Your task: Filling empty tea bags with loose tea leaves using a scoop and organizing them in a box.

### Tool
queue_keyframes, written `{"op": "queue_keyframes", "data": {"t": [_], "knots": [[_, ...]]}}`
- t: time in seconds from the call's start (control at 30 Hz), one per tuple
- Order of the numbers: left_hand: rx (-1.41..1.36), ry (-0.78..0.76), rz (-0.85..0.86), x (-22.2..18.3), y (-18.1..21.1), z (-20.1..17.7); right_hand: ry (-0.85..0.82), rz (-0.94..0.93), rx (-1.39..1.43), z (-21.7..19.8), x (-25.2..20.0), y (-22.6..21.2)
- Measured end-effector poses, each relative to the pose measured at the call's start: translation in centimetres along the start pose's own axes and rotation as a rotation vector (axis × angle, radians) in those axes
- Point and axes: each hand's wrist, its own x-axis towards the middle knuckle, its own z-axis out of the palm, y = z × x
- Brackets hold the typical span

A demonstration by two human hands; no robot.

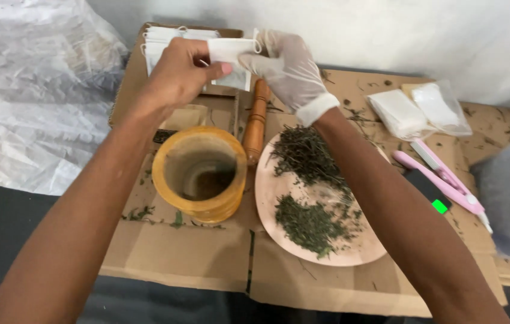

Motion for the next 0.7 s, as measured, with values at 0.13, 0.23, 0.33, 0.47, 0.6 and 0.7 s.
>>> {"op": "queue_keyframes", "data": {"t": [0.13,0.23,0.33,0.47,0.6,0.7], "knots": [[0.105,0.009,-0.106,1.2,-4.3,-3.2,-0.007,-0.094,-0.207,5.1,5.0,1.6],[0.359,0.195,-0.022,1.6,-7.9,-4.5,-0.084,-0.022,-0.179,8.8,7.4,1.6],[0.619,0.437,0.076,0.4,-9.0,-4.5,-0.079,0.007,-0.207,12.8,9.7,3.6],[0.819,0.217,-0.110,0.4,-11.0,-4.3,-0.223,0.163,-0.325,17.2,12.4,7.1],[1.140,0.332,0.004,-0.1,-11.4,-3.3,-0.234,0.236,-0.415,20.7,14.2,11.1],[0.964,0.022,-0.025,0.5,-13.1,-3.2,-0.336,0.206,-0.385,20.3,14.3,7.2]]}}
